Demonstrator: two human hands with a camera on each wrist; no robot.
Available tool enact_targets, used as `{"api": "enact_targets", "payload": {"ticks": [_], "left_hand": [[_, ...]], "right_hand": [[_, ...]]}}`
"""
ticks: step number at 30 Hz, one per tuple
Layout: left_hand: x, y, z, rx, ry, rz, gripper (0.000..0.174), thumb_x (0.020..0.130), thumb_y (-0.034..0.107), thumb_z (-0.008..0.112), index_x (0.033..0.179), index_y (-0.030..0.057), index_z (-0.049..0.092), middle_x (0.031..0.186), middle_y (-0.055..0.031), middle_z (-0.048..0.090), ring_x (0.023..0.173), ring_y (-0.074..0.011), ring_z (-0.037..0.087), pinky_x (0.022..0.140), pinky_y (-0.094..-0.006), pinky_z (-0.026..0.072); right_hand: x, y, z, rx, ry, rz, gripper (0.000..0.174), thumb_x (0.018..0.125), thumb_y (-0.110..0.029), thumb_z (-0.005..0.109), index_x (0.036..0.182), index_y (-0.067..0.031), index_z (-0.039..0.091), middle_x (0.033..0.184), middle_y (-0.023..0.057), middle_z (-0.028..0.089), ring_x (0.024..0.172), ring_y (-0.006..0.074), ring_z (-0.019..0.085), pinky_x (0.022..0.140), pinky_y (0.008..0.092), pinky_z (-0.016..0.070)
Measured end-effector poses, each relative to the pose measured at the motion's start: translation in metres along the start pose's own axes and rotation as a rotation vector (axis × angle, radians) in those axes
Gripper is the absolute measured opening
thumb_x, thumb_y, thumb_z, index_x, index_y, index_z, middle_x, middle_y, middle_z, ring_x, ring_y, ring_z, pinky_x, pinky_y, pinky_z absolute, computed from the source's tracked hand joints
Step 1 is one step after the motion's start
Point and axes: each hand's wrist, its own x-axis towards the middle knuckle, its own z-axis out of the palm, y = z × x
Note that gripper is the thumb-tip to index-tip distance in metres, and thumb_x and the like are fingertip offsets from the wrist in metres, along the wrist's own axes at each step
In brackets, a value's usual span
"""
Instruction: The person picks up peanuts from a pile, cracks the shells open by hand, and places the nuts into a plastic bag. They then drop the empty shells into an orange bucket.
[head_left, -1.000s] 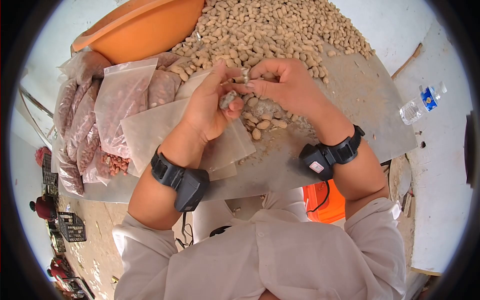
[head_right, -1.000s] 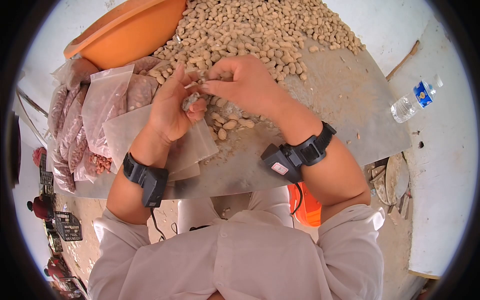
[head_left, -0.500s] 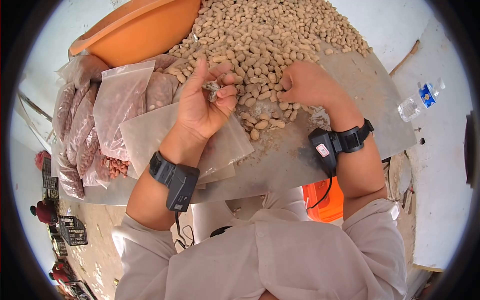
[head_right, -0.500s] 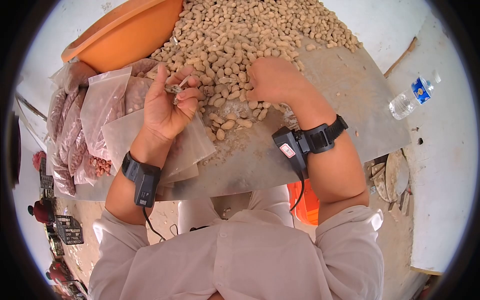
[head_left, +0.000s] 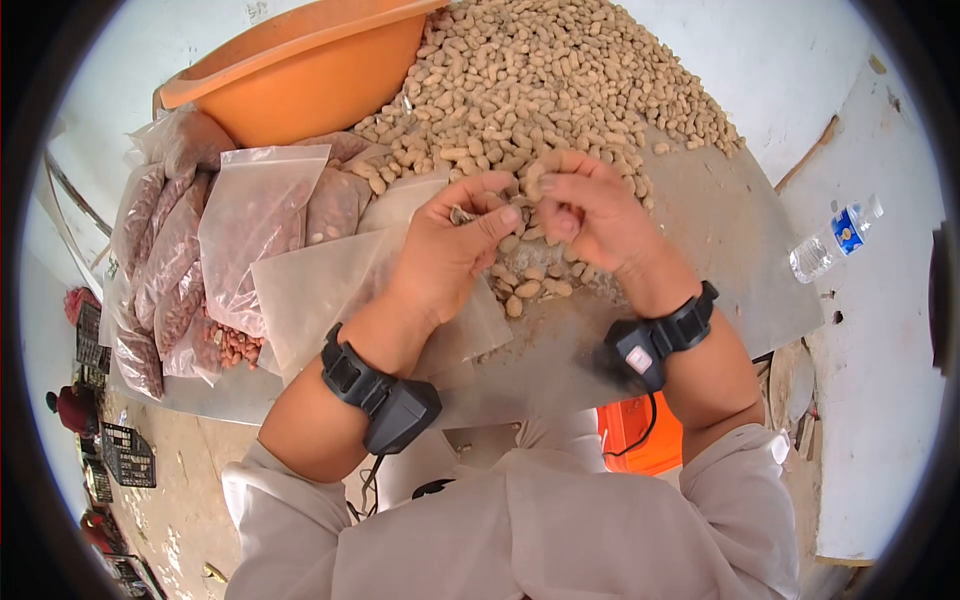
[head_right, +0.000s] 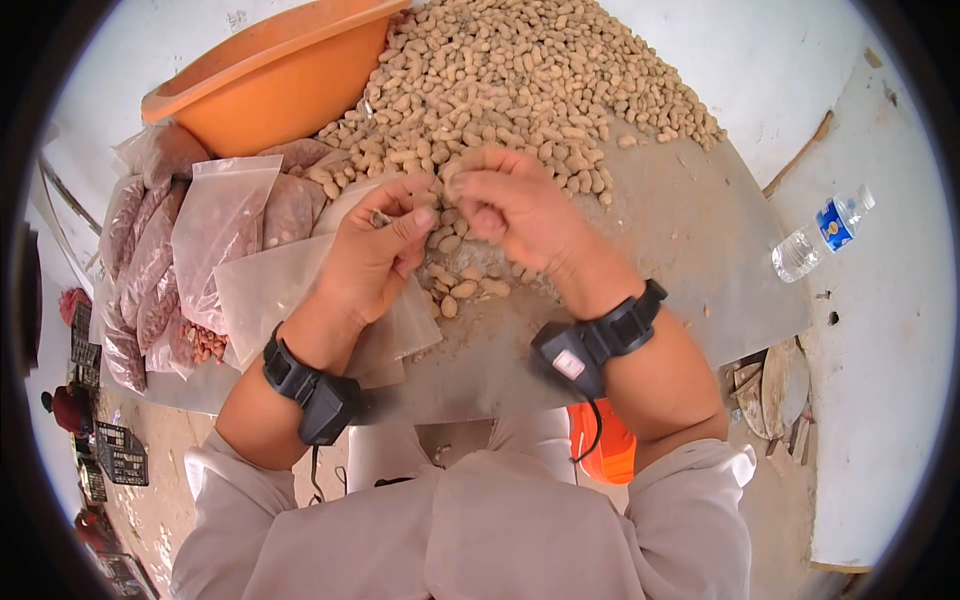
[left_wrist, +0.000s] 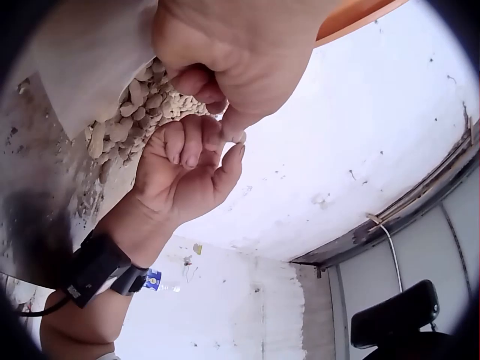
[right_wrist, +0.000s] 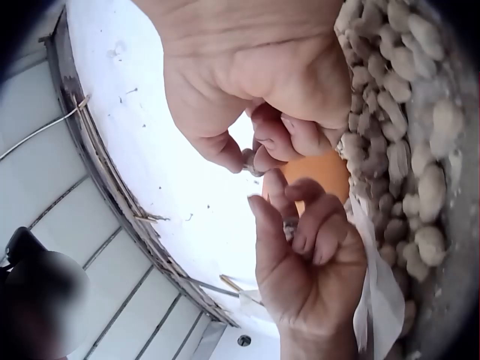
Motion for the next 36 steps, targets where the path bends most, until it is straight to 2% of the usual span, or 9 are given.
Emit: {"api": "enact_targets", "payload": {"ticks": [3,7,10,13,16,21,25,30,36], "left_hand": [[0.000,-0.004,0.002,0.088,0.023,0.059,0.028,0.078,0.004,0.067,0.105,0.0032,0.060,0.077,0.0013,0.054,0.056,-0.0037,0.044,0.045,-0.0157,0.0327],[-0.001,-0.005,0.004,0.206,0.018,0.151,0.022,0.081,0.006,0.065,0.102,0.0015,0.061,0.074,0.0018,0.053,0.056,-0.0031,0.043,0.045,-0.0158,0.0332],[-0.002,-0.006,0.002,0.254,0.035,0.146,0.019,0.083,0.008,0.063,0.100,0.0000,0.062,0.074,0.0019,0.053,0.055,-0.0028,0.043,0.046,-0.0161,0.0333],[-0.003,-0.005,0.004,0.258,0.061,0.140,0.019,0.083,0.009,0.063,0.099,-0.0010,0.063,0.071,0.0020,0.053,0.052,-0.0027,0.041,0.045,-0.0165,0.0327],[-0.003,-0.004,0.004,0.265,0.079,0.172,0.018,0.083,0.009,0.062,0.098,-0.0011,0.063,0.070,0.0017,0.054,0.053,-0.0029,0.043,0.046,-0.0166,0.0342],[-0.006,0.003,0.009,0.357,0.057,0.290,0.016,0.083,0.006,0.061,0.098,-0.0014,0.063,0.074,-0.0006,0.059,0.066,-0.0051,0.052,0.058,-0.0177,0.0434],[-0.008,0.005,0.008,0.456,0.081,0.320,0.014,0.084,0.005,0.061,0.096,-0.0009,0.062,0.078,-0.0011,0.061,0.073,-0.0069,0.056,0.064,-0.0191,0.0457],[-0.004,0.002,0.007,0.588,0.061,0.474,0.006,0.085,0.006,0.059,0.088,0.0004,0.059,0.077,-0.0008,0.059,0.070,-0.0057,0.053,0.063,-0.0186,0.0447],[-0.004,-0.003,0.002,0.681,0.083,0.503,0.006,0.086,0.006,0.057,0.086,0.0005,0.057,0.074,-0.0002,0.058,0.069,-0.0053,0.050,0.063,-0.0198,0.0433]], "right_hand": [[-0.001,0.010,0.009,0.133,-0.105,0.053,0.004,0.082,-0.008,0.058,0.082,-0.0042,0.056,0.067,0.0020,0.055,0.046,0.0039,0.041,0.039,0.0172,0.0288],[-0.006,0.010,0.016,0.088,-0.041,0.038,0.006,0.082,-0.009,0.059,0.080,-0.0048,0.055,0.070,0.0023,0.056,0.046,0.0034,0.040,0.040,0.0172,0.0293],[-0.004,0.015,0.011,-0.200,0.052,-0.115,0.006,0.081,-0.007,0.059,0.084,-0.0020,0.057,0.073,0.0016,0.058,0.053,0.0035,0.045,0.046,0.0185,0.0370],[-0.002,0.013,0.011,-0.573,0.025,-0.392,0.013,0.081,-0.005,0.059,0.093,0.0011,0.059,0.077,0.0015,0.060,0.064,0.0050,0.052,0.056,0.0207,0.0438],[-0.005,0.007,0.008,-0.694,0.041,-0.359,0.020,0.081,-0.004,0.058,0.099,0.0028,0.059,0.080,0.0019,0.062,0.071,0.0071,0.056,0.063,0.0217,0.0461],[-0.006,0.007,0.014,-0.579,0.072,-0.201,0.020,0.081,-0.005,0.058,0.099,0.0026,0.060,0.082,0.0031,0.062,0.073,0.0074,0.056,0.065,0.0217,0.0459],[-0.008,0.008,0.019,-0.476,0.040,-0.154,0.019,0.082,-0.007,0.057,0.098,0.0025,0.060,0.083,0.0028,0.063,0.075,0.0080,0.057,0.066,0.0224,0.0461],[-0.011,0.013,0.025,-0.731,0.057,-0.287,0.018,0.084,-0.008,0.054,0.097,0.0019,0.060,0.078,0.0041,0.062,0.070,0.0096,0.055,0.064,0.0242,0.0453],[-0.015,0.010,0.028,-0.955,0.108,-0.322,0.015,0.082,-0.011,0.055,0.087,0.0012,0.061,0.068,0.0064,0.060,0.062,0.0121,0.053,0.058,0.0266,0.0440]]}}
